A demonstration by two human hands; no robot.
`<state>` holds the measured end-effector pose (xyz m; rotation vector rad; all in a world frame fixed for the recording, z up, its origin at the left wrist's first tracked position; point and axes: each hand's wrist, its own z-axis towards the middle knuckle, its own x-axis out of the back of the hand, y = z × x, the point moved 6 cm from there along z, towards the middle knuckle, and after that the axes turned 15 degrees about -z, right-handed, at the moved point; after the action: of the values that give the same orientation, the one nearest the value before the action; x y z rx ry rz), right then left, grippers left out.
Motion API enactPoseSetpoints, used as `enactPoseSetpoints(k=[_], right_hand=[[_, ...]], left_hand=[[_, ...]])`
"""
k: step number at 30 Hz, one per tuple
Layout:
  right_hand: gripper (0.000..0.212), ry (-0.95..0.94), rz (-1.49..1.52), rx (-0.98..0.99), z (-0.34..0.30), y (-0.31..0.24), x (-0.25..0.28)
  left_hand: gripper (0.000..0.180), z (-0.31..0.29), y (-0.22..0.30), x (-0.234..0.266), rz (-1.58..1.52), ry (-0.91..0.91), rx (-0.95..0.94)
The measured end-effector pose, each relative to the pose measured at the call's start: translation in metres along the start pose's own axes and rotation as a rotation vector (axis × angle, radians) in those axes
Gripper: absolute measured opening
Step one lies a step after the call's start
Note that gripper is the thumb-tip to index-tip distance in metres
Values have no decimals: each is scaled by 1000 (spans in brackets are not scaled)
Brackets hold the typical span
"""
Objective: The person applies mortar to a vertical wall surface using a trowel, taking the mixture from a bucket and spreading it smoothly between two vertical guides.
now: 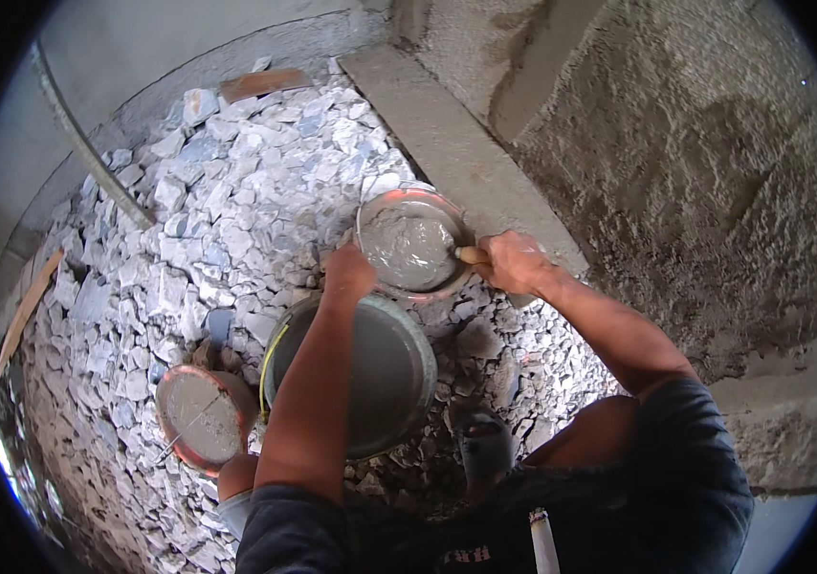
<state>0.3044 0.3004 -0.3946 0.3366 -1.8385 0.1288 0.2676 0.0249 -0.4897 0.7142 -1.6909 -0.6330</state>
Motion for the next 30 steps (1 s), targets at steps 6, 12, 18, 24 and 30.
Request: enactPoseSetpoints(k=[6,12,18,24,30], right_hand=[[38,-21,-290,-102,3,-1,53],[35,-121,-174,70,27,-29,2],[30,-289,223,85,27,-23,-34],[30,-401,772,-84,8,8,-53],[33,11,68,45,-4,4,12]], left_hand=[[30,1,-14,1,80,-90,20],[29,2,-29,5,22,25,37],[31,-4,-7,10,-36,38,64],[32,5,-29,2,-101,28,84],[33,4,-17,5,64,14,12]])
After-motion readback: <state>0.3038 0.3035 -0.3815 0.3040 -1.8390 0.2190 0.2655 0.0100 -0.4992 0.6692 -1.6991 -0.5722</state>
